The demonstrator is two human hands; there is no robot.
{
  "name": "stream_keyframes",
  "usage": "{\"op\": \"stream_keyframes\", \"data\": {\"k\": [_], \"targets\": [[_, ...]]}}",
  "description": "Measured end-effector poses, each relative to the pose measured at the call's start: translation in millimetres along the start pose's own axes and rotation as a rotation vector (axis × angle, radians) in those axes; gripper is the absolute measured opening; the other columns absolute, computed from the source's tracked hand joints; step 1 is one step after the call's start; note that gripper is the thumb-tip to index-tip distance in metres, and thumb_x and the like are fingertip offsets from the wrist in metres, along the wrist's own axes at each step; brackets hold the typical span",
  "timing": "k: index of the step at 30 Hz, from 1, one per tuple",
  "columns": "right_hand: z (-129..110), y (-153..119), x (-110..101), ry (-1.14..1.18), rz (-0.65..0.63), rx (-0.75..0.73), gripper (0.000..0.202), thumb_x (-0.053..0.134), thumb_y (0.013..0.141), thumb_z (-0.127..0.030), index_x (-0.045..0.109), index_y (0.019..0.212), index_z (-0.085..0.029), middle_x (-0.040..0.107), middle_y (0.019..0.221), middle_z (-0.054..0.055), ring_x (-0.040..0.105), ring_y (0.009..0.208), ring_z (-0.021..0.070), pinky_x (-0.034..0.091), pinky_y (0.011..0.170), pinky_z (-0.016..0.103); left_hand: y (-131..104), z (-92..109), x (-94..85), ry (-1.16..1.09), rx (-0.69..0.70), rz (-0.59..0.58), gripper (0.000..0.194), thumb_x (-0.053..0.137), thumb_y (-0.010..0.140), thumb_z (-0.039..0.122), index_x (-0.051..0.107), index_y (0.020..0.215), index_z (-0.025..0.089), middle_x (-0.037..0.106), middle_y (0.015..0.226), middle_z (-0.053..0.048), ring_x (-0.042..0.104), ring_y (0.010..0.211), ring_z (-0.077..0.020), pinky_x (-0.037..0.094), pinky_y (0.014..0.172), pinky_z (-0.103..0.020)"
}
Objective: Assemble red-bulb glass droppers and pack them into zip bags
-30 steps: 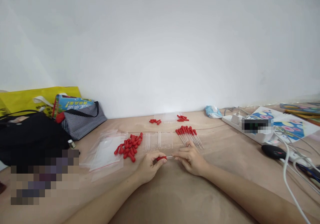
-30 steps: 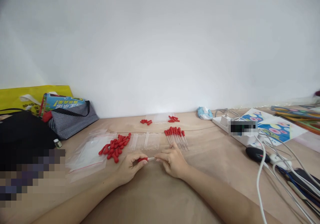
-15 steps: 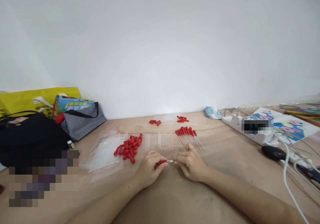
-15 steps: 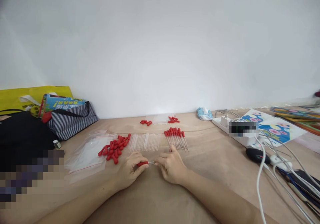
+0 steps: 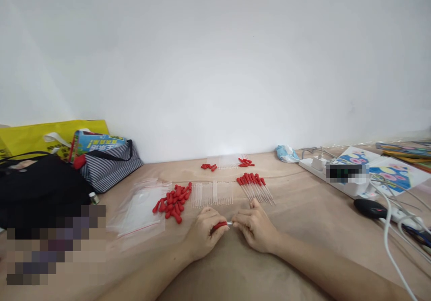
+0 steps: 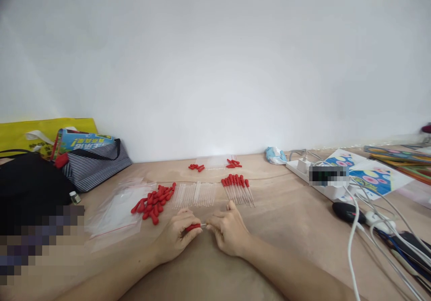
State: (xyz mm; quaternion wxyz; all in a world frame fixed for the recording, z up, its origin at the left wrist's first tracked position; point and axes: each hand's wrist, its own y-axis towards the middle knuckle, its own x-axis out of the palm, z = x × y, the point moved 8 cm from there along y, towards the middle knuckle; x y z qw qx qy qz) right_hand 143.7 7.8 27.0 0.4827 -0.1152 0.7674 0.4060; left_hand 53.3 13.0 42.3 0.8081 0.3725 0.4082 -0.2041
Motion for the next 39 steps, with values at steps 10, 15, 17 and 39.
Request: {"op": "stream_keyframes", "data": {"k": [10, 15, 17, 39], "targets": [[-4.8, 7.3, -13.7, -0.112, 0.040, -0.057, 0.020, 0.039, 0.083, -0.019, 0.059, 0.081, -0.020, 0.060, 0.070, 0.001, 0.047, 0.066, 0.0124, 0.019, 0.066, 0.031, 2.7, -8.0, -5.4, 0.028, -0.115, 0.018, 0.018, 0.044, 0.082, 0.026, 0.058, 0.073, 0.017, 0.061, 0.070, -0.002, 0.053, 0.068, -0.0164, 0.038, 0.072, -0.031], [-8.5, 10.1, -15.0, -0.216, 0.006, -0.076, 0.015, 0.046, 0.079, -0.020, 0.060, 0.077, -0.019, 0.058, 0.072, 0.003, 0.046, 0.072, 0.0147, 0.018, 0.063, 0.032, -1.2, -19.6, -6.3, 0.020, -0.179, 0.047, 0.015, 0.045, 0.082, 0.030, 0.056, 0.080, 0.020, 0.060, 0.073, -0.001, 0.054, 0.073, -0.0181, 0.038, 0.075, -0.033], [-2.8, 9.5, -12.2, -0.226, -0.006, -0.025, 0.015, 0.045, 0.079, -0.020, 0.060, 0.074, -0.019, 0.058, 0.071, 0.002, 0.047, 0.072, 0.0149, 0.018, 0.062, 0.031, -5.2, -30.3, -9.4, 0.005, -0.254, 0.122, 0.023, 0.049, 0.079, 0.032, 0.049, 0.099, 0.020, 0.058, 0.082, -0.002, 0.053, 0.076, -0.0185, 0.041, 0.073, -0.032], [100.9, 32.6, -16.9, -0.370, 0.062, 0.841, 0.018, 0.041, 0.077, -0.022, 0.056, 0.085, -0.016, 0.065, 0.079, 0.011, 0.058, 0.079, 0.0226, 0.027, 0.077, 0.035, -1.7, -28.7, 0.2, 0.048, -0.307, -0.046, 0.009, 0.049, 0.077, 0.027, 0.052, 0.080, 0.019, 0.054, 0.070, 0.001, 0.052, 0.066, -0.0158, 0.039, 0.060, -0.026]]}}
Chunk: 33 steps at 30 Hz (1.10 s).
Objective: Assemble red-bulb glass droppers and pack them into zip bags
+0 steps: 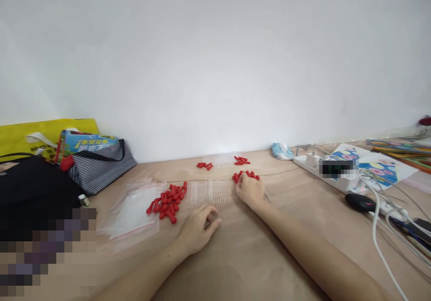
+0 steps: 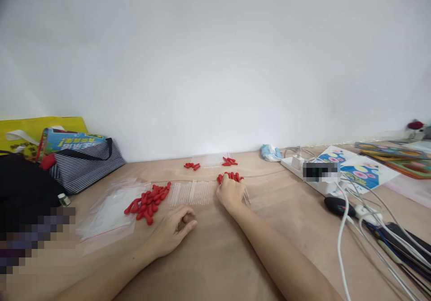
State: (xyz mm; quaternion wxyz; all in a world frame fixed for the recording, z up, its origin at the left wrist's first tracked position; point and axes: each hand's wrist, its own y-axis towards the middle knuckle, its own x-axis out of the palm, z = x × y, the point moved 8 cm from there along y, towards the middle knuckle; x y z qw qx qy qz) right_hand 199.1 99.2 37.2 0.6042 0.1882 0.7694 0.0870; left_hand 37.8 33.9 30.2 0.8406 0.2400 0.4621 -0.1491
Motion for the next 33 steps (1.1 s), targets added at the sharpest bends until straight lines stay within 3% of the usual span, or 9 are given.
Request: {"op": "stream_keyframes", "data": {"k": [11, 16, 23, 25, 29, 33], "targets": [[0.1, 2.0, 6.4, -0.020, -0.015, 0.000, 0.025, 0.044, 0.076, -0.028, 0.058, 0.087, -0.011, 0.065, 0.083, 0.016, 0.057, 0.086, 0.0252, 0.026, 0.078, 0.035, -0.2, 0.2, 2.3, -0.021, 0.026, -0.018, 0.011, 0.047, 0.079, 0.028, 0.054, 0.079, 0.019, 0.057, 0.077, -0.001, 0.054, 0.069, -0.0159, 0.041, 0.061, -0.026], [-12.2, -8.1, -0.9, 0.003, 0.011, -0.111, 0.025, 0.040, 0.078, -0.029, 0.059, 0.084, -0.015, 0.066, 0.077, 0.011, 0.058, 0.075, 0.0229, 0.025, 0.076, 0.037, -0.4, 1.3, 0.3, -0.010, 0.028, -0.018, 0.011, 0.048, 0.079, 0.026, 0.055, 0.080, 0.018, 0.057, 0.077, -0.002, 0.054, 0.068, -0.0158, 0.041, 0.061, -0.026], [-33.0, -7.7, 13.1, -0.004, -0.171, -0.069, 0.030, 0.040, 0.077, -0.032, 0.064, 0.077, -0.013, 0.066, 0.081, 0.013, 0.059, 0.077, 0.0245, 0.026, 0.077, 0.039, -1.9, 2.4, 1.9, 0.021, 0.052, 0.009, 0.008, 0.049, 0.076, 0.022, 0.055, 0.080, 0.019, 0.057, 0.077, -0.001, 0.055, 0.067, -0.0154, 0.042, 0.062, -0.026], [-35.5, -3.8, 17.4, -0.006, -0.204, -0.049, 0.029, 0.041, 0.076, -0.030, 0.064, 0.076, -0.012, 0.066, 0.081, 0.015, 0.060, 0.076, 0.0246, 0.027, 0.076, 0.038, 1.6, -2.1, -11.9, 0.092, 0.049, 0.103, 0.007, 0.049, 0.076, 0.021, 0.055, 0.076, 0.019, 0.057, 0.076, -0.001, 0.054, 0.070, -0.0162, 0.042, 0.065, -0.027], [-36.8, 1.5, 23.3, -0.001, -0.262, -0.025, 0.026, 0.044, 0.073, -0.026, 0.065, 0.076, -0.012, 0.066, 0.082, 0.015, 0.060, 0.077, 0.0241, 0.028, 0.076, 0.037, 9.7, -32.6, -66.3, 0.398, -0.129, 0.367, 0.010, 0.050, 0.074, 0.020, 0.057, 0.067, 0.018, 0.056, 0.074, -0.004, 0.051, 0.079, -0.0213, 0.039, 0.073, -0.032], [-36.8, 2.8, 25.2, 0.005, -0.291, -0.013, 0.025, 0.046, 0.072, -0.027, 0.065, 0.077, -0.012, 0.065, 0.084, 0.016, 0.060, 0.079, 0.0253, 0.030, 0.076, 0.038, 12.5, -72.6, -95.7, 0.614, -0.340, 0.318, 0.012, 0.055, 0.072, 0.028, 0.063, 0.072, 0.019, 0.057, 0.083, -0.006, 0.049, 0.085, -0.0253, 0.038, 0.073, -0.035]]}}
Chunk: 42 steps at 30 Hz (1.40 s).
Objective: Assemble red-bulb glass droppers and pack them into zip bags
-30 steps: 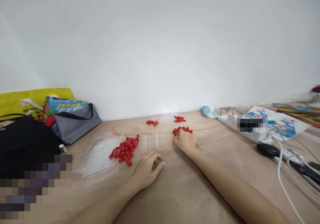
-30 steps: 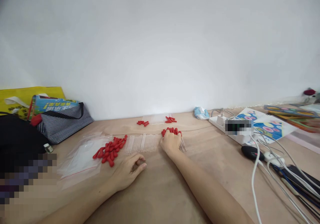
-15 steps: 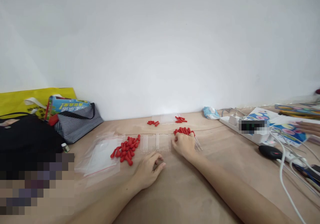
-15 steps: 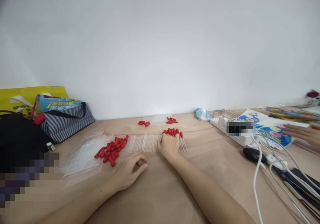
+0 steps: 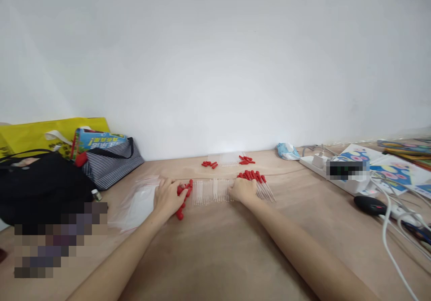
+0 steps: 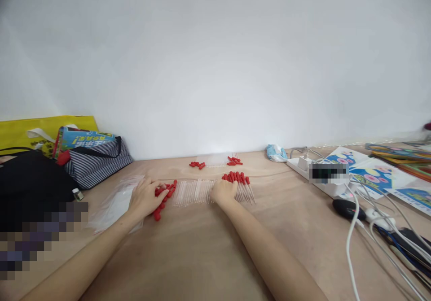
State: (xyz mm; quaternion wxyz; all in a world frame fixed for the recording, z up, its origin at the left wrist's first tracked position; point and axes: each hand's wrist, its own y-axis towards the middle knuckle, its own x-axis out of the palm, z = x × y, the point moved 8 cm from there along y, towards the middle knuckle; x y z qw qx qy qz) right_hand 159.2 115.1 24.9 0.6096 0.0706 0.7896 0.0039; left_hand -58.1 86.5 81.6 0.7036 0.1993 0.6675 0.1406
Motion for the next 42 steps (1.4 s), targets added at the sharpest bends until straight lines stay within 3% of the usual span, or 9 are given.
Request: {"op": "stream_keyframes", "data": {"k": [3, 11, 15, 19, 22, 26, 36, 40, 42], "targets": [[-0.3, 0.2, 0.8, 0.001, -0.004, -0.003, 0.025, 0.046, 0.072, -0.028, 0.065, 0.076, -0.012, 0.065, 0.084, 0.016, 0.060, 0.079, 0.0256, 0.030, 0.075, 0.038, 0.8, -10.5, 8.6, 0.034, 0.008, -0.053, 0.015, 0.055, 0.072, 0.033, 0.065, 0.074, 0.021, 0.056, 0.087, -0.005, 0.048, 0.088, -0.0246, 0.037, 0.073, -0.033], [-4.8, -10.5, -12.1, 0.000, 0.056, -0.106, 0.028, 0.042, 0.076, -0.028, 0.063, 0.077, -0.011, 0.065, 0.080, 0.015, 0.059, 0.076, 0.0249, 0.030, 0.072, 0.036, -3.1, -3.9, 16.2, 0.056, 0.060, -0.018, 0.016, 0.055, 0.073, 0.032, 0.065, 0.071, 0.020, 0.056, 0.087, -0.006, 0.046, 0.089, -0.0251, 0.036, 0.073, -0.034], [-6.9, -30.5, -18.7, 0.026, 0.104, -0.255, 0.023, 0.040, 0.079, -0.027, 0.059, 0.083, -0.014, 0.064, 0.087, 0.010, 0.057, 0.082, 0.0211, 0.029, 0.072, 0.031, -2.5, -2.2, 13.6, 0.036, 0.065, 0.019, 0.014, 0.055, 0.071, 0.025, 0.065, 0.064, 0.019, 0.056, 0.083, -0.006, 0.047, 0.087, -0.0254, 0.037, 0.071, -0.034], [-4.4, -57.9, -20.6, 0.028, 0.255, -0.502, 0.016, 0.040, 0.081, -0.020, 0.054, 0.078, -0.014, 0.062, 0.079, 0.007, 0.055, 0.075, 0.0189, 0.028, 0.070, 0.031, -1.9, -1.6, 14.5, 0.010, 0.068, 0.022, 0.019, 0.053, 0.071, 0.021, 0.064, 0.057, 0.018, 0.056, 0.080, -0.006, 0.048, 0.084, -0.0243, 0.039, 0.072, -0.033], [5.0, -73.8, -19.8, 0.051, 0.349, -0.630, 0.012, 0.041, 0.082, -0.017, 0.051, 0.075, -0.015, 0.060, 0.073, 0.004, 0.052, 0.070, 0.0179, 0.028, 0.066, 0.031, -2.3, -1.0, 14.3, 0.010, 0.068, 0.020, 0.018, 0.052, 0.071, 0.022, 0.065, 0.060, 0.018, 0.056, 0.080, -0.007, 0.048, 0.085, -0.0249, 0.039, 0.073, -0.034], [14.0, -84.2, -17.9, 0.088, 0.360, -0.734, 0.011, 0.042, 0.083, -0.017, 0.049, 0.074, -0.017, 0.059, 0.074, 0.003, 0.050, 0.069, 0.0174, 0.029, 0.064, 0.029, -3.2, 0.2, 14.7, 0.004, 0.072, 0.001, 0.016, 0.053, 0.071, 0.024, 0.066, 0.066, 0.017, 0.057, 0.081, -0.007, 0.048, 0.085, -0.0249, 0.039, 0.074, -0.034], [17.1, -84.0, -16.0, 0.177, 0.309, -0.742, 0.008, 0.041, 0.082, -0.015, 0.046, 0.077, -0.018, 0.056, 0.077, 0.004, 0.050, 0.074, 0.0181, 0.036, 0.065, 0.029, -4.5, -5.7, 17.8, 0.016, 0.003, 0.008, 0.019, 0.050, 0.073, 0.020, 0.065, 0.063, 0.018, 0.057, 0.083, -0.008, 0.048, 0.088, -0.0267, 0.038, 0.072, -0.035], [18.5, -82.9, -15.5, 0.219, 0.263, -0.724, 0.009, 0.039, 0.082, -0.016, 0.046, 0.078, -0.018, 0.056, 0.078, 0.005, 0.050, 0.076, 0.0184, 0.036, 0.067, 0.030, -6.6, -6.5, 9.3, -0.005, -0.059, 0.067, 0.020, 0.048, 0.076, 0.023, 0.065, 0.069, 0.018, 0.056, 0.091, -0.008, 0.046, 0.091, -0.0282, 0.038, 0.069, -0.037], [18.8, -82.3, -14.6, 0.238, 0.236, -0.718, 0.009, 0.039, 0.083, -0.016, 0.046, 0.078, -0.018, 0.056, 0.078, 0.005, 0.050, 0.076, 0.0187, 0.036, 0.067, 0.030, -9.3, 3.2, 1.7, -0.090, -0.029, 0.121, 0.019, 0.048, 0.077, 0.023, 0.065, 0.070, 0.018, 0.056, 0.087, -0.007, 0.047, 0.089, -0.0264, 0.038, 0.072, -0.037]]}}
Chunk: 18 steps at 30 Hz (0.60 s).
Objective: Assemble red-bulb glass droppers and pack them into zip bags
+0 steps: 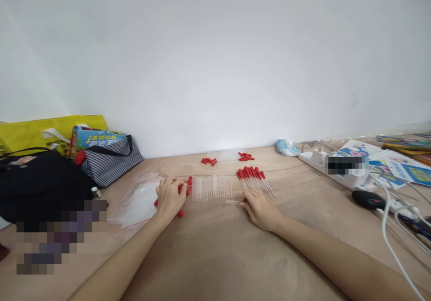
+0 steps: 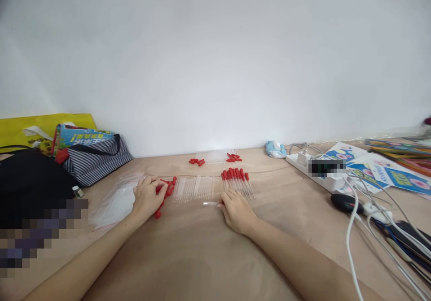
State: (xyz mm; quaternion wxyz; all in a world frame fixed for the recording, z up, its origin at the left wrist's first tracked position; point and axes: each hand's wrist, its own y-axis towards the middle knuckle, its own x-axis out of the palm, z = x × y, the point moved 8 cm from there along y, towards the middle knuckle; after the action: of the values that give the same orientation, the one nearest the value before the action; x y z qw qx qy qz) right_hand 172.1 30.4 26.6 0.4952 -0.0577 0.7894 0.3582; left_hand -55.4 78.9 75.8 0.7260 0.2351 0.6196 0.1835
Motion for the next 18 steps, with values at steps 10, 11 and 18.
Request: {"op": "stream_keyframes", "data": {"k": [10, 11, 18], "targets": [[1.3, -1.1, 8.1, 0.015, -0.060, 0.013, 0.014, 0.036, 0.083, -0.011, 0.047, 0.077, -0.016, 0.054, 0.081, 0.005, 0.047, 0.074, 0.0160, 0.034, 0.069, 0.029, -57.1, 90.3, 8.0, -0.572, 0.409, -0.345, 0.013, 0.049, 0.078, 0.018, 0.061, 0.071, 0.019, 0.056, 0.078, -0.002, 0.053, 0.072, -0.0152, 0.043, 0.068, -0.027], [0.9, -1.2, 9.0, 0.021, -0.066, 0.005, 0.015, 0.035, 0.084, -0.010, 0.048, 0.078, -0.015, 0.054, 0.081, 0.005, 0.047, 0.075, 0.0157, 0.034, 0.069, 0.029, -58.8, 90.4, 9.6, -0.590, 0.401, -0.360, 0.012, 0.049, 0.078, 0.018, 0.061, 0.075, 0.019, 0.056, 0.080, -0.002, 0.054, 0.073, -0.0153, 0.044, 0.068, -0.027], [-5.7, -3.7, 10.3, 0.018, -0.042, -0.096, 0.025, 0.036, 0.084, -0.010, 0.055, 0.097, -0.018, 0.055, 0.087, 0.006, 0.048, 0.080, 0.0155, 0.031, 0.074, 0.030, -58.3, 90.4, 22.0, -0.597, 0.379, -0.420, 0.013, 0.052, 0.078, 0.019, 0.065, 0.080, 0.019, 0.057, 0.086, -0.004, 0.055, 0.080, -0.0167, 0.043, 0.073, -0.028]]}}
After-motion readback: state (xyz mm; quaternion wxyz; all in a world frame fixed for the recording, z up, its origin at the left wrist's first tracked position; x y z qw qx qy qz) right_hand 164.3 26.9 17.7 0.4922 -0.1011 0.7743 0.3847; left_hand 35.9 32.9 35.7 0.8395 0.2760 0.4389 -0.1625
